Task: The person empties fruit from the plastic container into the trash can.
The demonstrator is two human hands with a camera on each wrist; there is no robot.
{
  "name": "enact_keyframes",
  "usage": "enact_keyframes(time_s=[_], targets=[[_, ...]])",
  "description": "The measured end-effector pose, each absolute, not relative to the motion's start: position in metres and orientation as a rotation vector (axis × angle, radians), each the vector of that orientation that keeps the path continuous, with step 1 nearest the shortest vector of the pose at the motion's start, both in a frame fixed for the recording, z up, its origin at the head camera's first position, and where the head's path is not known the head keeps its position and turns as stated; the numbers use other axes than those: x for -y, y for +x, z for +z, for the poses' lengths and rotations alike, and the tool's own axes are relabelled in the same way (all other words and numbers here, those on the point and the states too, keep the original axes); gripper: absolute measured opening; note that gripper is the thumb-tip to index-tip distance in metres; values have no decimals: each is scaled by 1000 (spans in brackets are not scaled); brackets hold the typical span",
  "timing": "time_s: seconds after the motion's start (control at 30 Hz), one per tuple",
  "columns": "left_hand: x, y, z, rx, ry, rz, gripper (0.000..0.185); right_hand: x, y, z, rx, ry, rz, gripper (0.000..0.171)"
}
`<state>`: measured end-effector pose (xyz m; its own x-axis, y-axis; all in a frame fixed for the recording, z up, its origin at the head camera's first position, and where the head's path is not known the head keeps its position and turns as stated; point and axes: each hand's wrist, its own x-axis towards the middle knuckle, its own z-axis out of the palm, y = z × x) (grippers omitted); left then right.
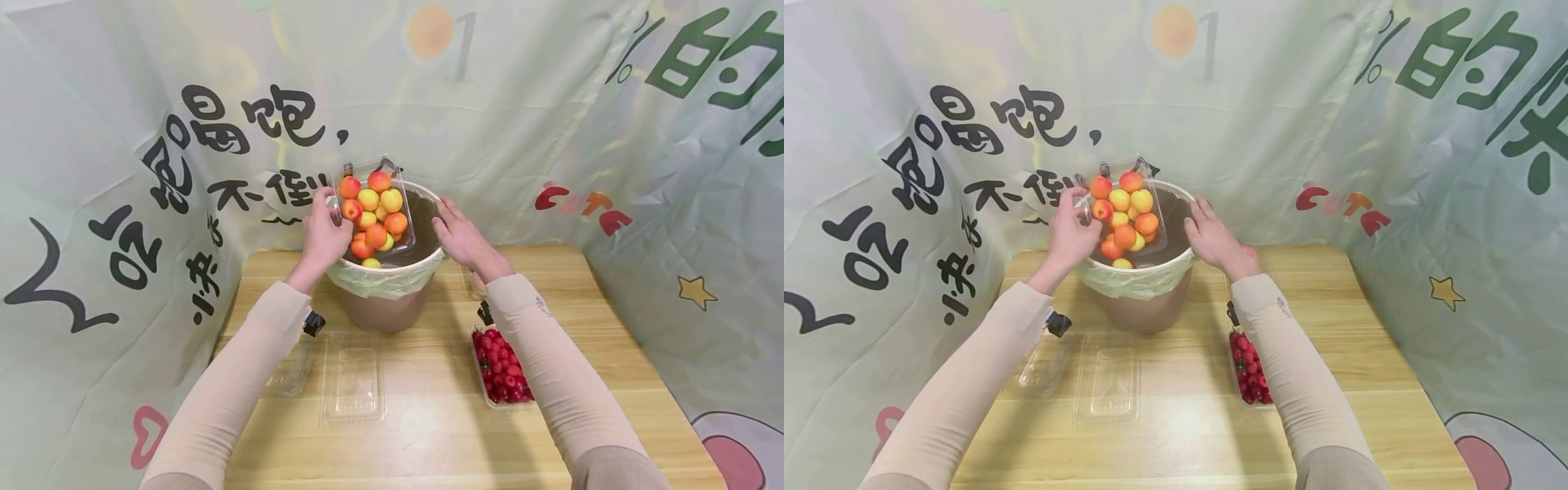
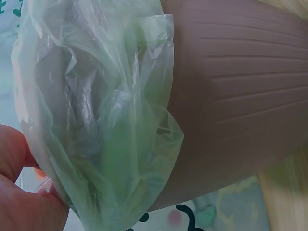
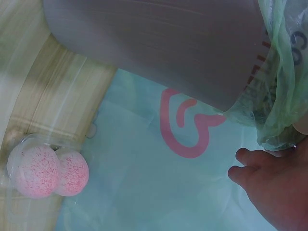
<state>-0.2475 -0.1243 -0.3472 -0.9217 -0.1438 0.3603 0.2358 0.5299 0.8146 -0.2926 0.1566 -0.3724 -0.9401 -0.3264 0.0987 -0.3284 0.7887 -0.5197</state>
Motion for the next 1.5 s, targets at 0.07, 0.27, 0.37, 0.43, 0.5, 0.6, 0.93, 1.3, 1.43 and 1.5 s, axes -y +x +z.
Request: enact_keyframes(time_s=[0.07, 0.27, 0.37, 0.43, 0.5, 0.6, 0.93, 1.3, 1.43, 1.5], targets=[[125, -248, -348, 2379, -74, -1358, 59, -156, -293, -372, 2970, 540, 863, 66], [125, -247, -349, 2338, -77, -1326, 59, -156, -292, -372, 2973, 537, 859, 67], [125, -247, -350, 2320, -89, -1315, 58, -156, -291, -372, 2973, 540, 860, 67], [125, -246, -350, 2312, -96, -1316, 57, -156, -291, -371, 2975, 541, 860, 68], [125, -246, -350, 2307, -99, -1318, 56, -156, -291, -371, 2975, 540, 861, 67], [125, -246, -351, 2308, -96, -1321, 55, -156, -291, -371, 2976, 538, 863, 68], [125, -247, -350, 2259, -128, -1351, 56, -156, -291, -371, 2976, 538, 859, 68], [124, -248, -351, 2199, -171, -1363, 55, -156, -291, -371, 2977, 536, 869, 68], [125, -249, -352, 2194, -180, -1360, 55, -156, -292, -371, 2977, 535, 871, 68], [125, -249, -353, 2197, -182, -1358, 55, -156, -292, -371, 2975, 533, 870, 68]])
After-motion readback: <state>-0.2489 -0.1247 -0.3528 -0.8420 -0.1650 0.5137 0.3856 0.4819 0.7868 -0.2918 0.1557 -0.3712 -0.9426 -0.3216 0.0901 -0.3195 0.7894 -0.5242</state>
